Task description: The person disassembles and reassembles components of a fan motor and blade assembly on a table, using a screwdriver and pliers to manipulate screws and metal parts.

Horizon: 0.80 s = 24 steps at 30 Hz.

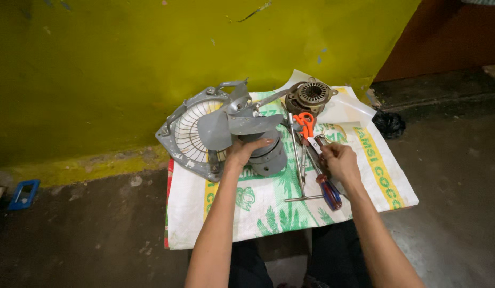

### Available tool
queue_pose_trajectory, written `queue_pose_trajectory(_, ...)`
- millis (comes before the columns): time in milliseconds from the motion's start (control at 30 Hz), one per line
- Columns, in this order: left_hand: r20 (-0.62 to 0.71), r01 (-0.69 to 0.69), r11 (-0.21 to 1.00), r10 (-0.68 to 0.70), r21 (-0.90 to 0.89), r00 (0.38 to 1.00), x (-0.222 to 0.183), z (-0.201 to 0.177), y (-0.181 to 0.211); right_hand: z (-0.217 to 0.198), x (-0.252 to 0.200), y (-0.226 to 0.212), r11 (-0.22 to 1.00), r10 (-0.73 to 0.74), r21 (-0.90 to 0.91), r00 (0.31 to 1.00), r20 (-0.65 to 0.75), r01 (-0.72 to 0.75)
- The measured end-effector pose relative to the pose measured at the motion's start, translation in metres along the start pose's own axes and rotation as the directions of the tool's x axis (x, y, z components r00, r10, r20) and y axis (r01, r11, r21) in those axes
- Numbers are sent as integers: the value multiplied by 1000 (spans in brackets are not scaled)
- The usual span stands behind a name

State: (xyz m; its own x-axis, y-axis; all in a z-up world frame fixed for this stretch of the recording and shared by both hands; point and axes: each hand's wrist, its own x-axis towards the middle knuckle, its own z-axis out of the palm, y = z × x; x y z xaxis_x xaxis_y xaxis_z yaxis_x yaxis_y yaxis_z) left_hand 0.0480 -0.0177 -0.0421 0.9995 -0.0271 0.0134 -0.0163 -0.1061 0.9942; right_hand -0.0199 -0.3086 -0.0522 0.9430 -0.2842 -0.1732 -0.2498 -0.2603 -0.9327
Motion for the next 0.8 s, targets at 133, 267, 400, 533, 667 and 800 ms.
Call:
queue_pose_trajectory(133,28,-14,999,13,33,1000,5,-1,2,24,-11,2,767,-223,-608,974,43,203)
queue_pose_trajectory(267,52,13,1000,-12,-1,999,9,1,0,45,-17,13,699,-353,-654,935,38,290)
queue_pose_trajectory(400,34,-70,987,75,-143,997,12,1,-5,52,-12,17,710,-371,-625,927,60,325)
queue_pose_trajectory(533,100,38,992,-27,-118,995,18,1,-12,48,-13,18,795,-292,-536,954,69,283)
queue_pose_trajectory(667,78,26,997,-21,-69,997,18,-1,-15,50,-26,19,763,-438,-531,899,-7,368)
queue_pose_trajectory(800,108,61,998,-58,-25,992,18,-4,-19,55,-35,13,762,-523,-493,848,-88,419)
